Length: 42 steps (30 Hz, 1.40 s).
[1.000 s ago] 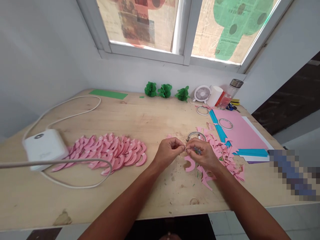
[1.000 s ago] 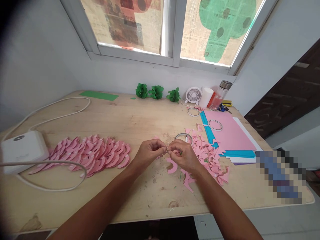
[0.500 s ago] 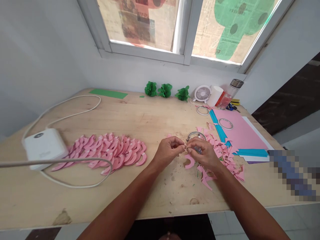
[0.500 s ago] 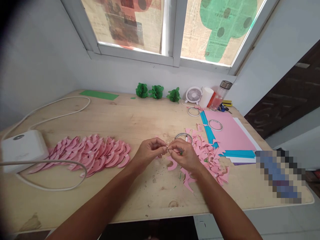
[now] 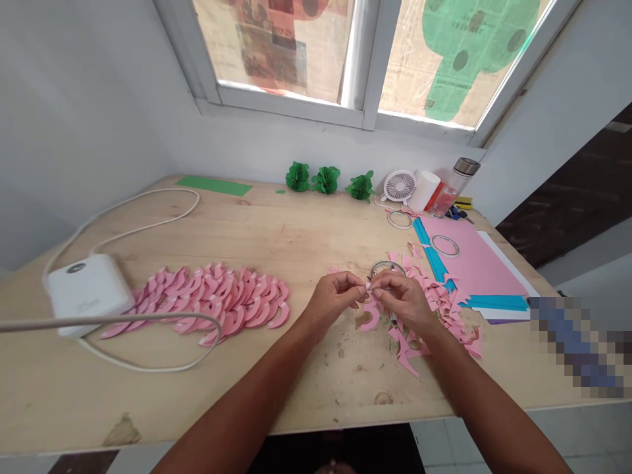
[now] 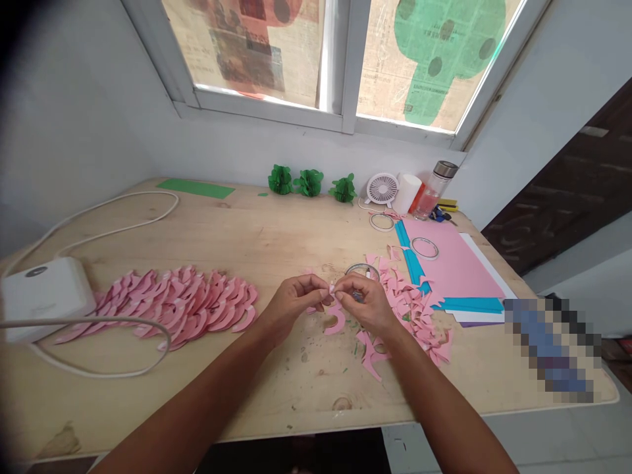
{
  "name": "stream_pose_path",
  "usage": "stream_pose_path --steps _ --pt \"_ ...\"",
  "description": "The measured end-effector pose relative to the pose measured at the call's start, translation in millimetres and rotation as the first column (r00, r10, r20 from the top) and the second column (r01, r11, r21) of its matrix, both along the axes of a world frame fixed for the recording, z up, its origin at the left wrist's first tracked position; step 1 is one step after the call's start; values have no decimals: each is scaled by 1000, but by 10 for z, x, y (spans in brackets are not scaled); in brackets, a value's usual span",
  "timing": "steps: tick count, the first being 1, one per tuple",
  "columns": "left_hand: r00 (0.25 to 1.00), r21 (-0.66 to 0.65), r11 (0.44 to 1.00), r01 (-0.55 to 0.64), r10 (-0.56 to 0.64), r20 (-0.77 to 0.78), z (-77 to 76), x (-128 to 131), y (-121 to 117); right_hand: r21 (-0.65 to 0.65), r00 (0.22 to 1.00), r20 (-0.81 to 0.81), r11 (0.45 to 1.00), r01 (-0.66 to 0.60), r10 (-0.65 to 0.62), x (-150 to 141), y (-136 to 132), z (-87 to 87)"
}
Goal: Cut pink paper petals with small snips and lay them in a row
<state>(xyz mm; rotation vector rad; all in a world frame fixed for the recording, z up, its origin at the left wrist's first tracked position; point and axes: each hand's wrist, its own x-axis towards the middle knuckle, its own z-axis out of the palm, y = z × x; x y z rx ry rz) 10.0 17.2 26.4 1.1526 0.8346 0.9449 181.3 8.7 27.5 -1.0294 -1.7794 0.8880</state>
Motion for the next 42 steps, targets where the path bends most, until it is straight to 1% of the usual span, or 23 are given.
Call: stream_pose_path --steps 9,15,19,23,29,32,36,39,42 --pt "998 43 997 -64 65 -18 -18 19 15 -31 999 32 999 -42 43 -18 -31 16" --pt "994 44 993 -111 112 -17 -27 22 19 -53 998 36 997 -49 51 -12 -31 6" --pt "993 23 993 -116 117 -6 -14 19 13 -58 998 49 998 -31 34 -16 -38 3" --pt "995 6 995 -95 95 -5 3 18 17 -63 998 51 997 -36 40 -29 -43 9" --pt "993 57 993 -106 109 -49 5 30 15 -68 996 67 996 -53 57 -38 -39 5" --pt "993 58 993 -105 108 -44 -4 35 17 -84 997 61 995 -50 55 -36 -36 0" --pt "996 27 996 -89 89 -10 -18 34 23 -98 1000 12 995 7 -6 -26 -25 2" --pt "998 10 998 -66 66 -12 -33 29 21 -105 996 -43 991 79 -84 -15 -13 -1" --pt "999 -3 1000 -19 19 -38 -50 32 11 -134 978 -107 978 163 -177 -4 -2 -18"
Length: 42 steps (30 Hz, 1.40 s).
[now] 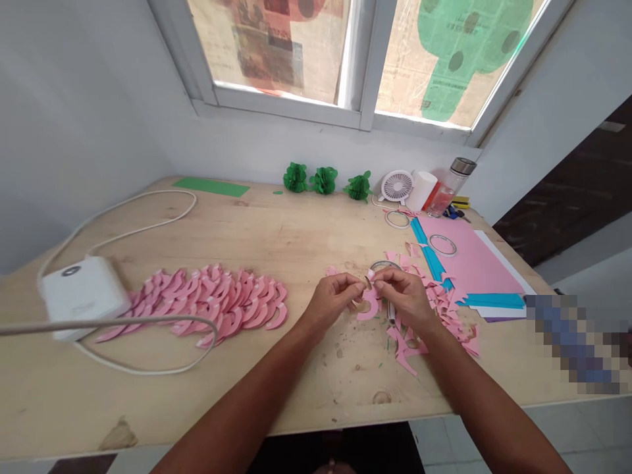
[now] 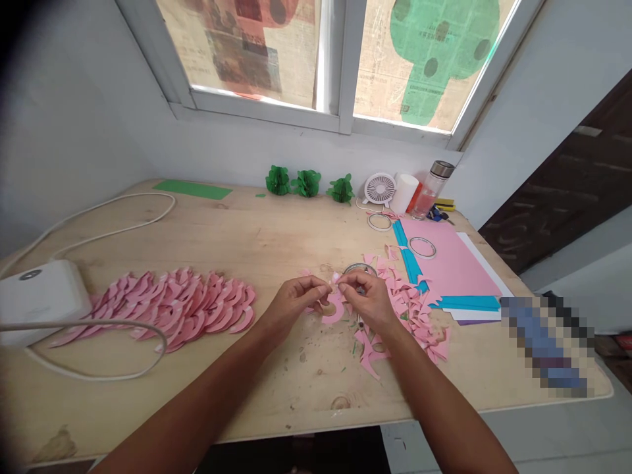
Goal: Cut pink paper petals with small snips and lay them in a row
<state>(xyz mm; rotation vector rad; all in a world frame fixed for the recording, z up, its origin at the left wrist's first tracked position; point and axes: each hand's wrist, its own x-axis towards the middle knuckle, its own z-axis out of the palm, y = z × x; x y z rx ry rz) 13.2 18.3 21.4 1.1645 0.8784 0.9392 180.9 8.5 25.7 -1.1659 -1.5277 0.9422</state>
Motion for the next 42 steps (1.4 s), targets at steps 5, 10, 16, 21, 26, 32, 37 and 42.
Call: stream_pose_path --steps 5,10,16,21,26,32,37,42 --pt "996 -13 998 66 -67 -65 -21 36 -19 5 995 -23 995 96 -96 20 13 -31" --pt "996 -22 998 66 -67 -65 -29 75 -34 9 995 -31 995 97 -97 24 16 -35" --pt "999 -1 999 36 -36 -35 -74 92 -33 20 997 -29 997 71 -70 -7 11 -20" --pt "998 5 999 -51 51 -38 -87 74 -9 24 999 -28 999 46 -45 -15 4 1" --pt "988 -10 990 -144 144 -49 -46 58 2 25 999 22 999 -24 23 -23 -2 18" --pt "990 -22 990 -139 139 -12 -55 64 4 22 996 79 999 -42 40 -42 -4 20" --pt "993 -17 993 -120 120 12 -73 72 5 8 994 104 999 -46 45 -41 -6 7" --pt "993 -26 993 -114 114 29 -69 74 1 17 992 122 999 -36 33 -39 -6 -3"
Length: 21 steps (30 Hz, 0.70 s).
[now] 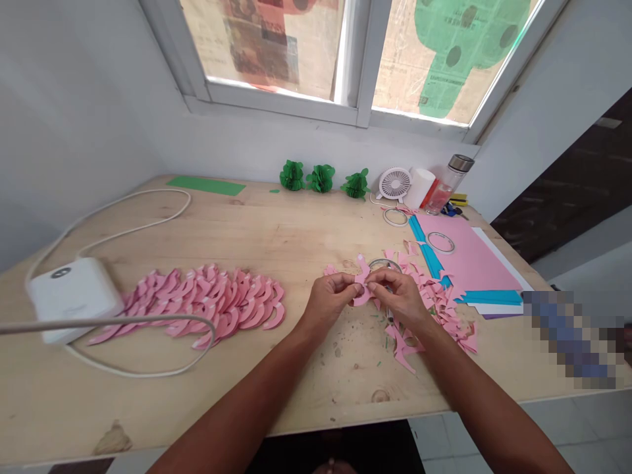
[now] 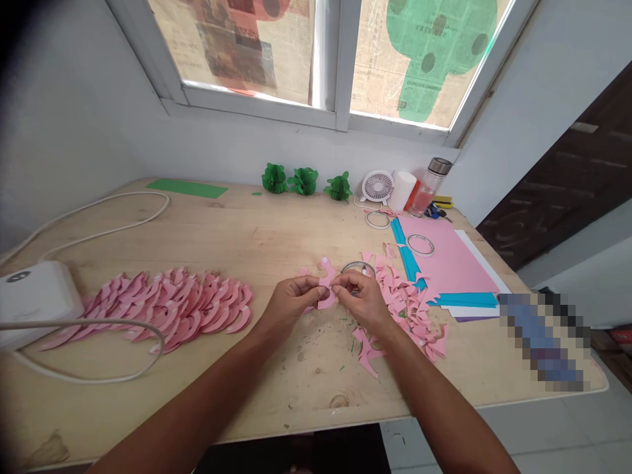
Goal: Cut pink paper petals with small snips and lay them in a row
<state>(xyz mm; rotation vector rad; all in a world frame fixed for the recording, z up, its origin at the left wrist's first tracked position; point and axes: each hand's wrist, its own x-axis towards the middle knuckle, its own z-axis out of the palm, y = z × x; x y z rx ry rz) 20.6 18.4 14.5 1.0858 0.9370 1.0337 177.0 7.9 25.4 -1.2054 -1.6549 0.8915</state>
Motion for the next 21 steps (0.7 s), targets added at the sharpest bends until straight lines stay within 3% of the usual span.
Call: stream_pose_path --steps 21 --pt "998 -1 1000 -14 14 60 -111 18 18 94 996 78 995 39 -46 -28 -4 -40"
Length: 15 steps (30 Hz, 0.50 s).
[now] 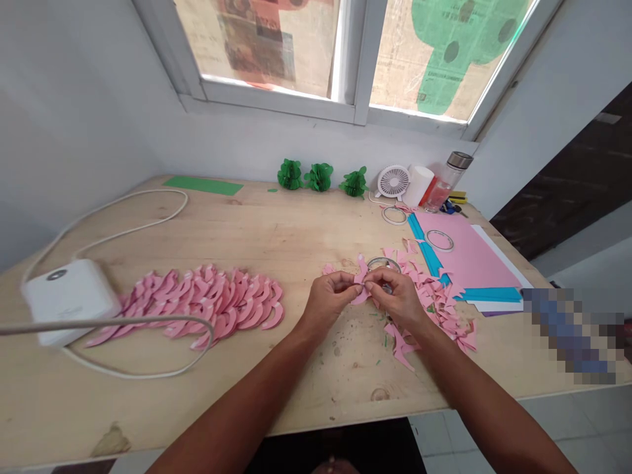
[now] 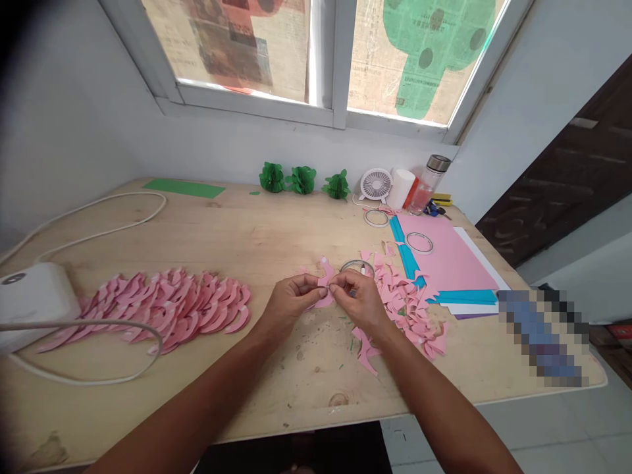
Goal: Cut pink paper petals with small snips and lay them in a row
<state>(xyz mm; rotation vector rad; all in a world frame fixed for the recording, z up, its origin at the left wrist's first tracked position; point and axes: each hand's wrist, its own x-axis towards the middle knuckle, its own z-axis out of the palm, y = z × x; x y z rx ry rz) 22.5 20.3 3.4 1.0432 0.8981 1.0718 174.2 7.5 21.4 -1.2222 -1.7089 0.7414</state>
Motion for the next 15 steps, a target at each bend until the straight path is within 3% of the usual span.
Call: stream_pose_path --steps 15 --pt "999 11 999 -45 45 -15 -36 26 3 23 999 16 999 34 -35 -19 0 -15"
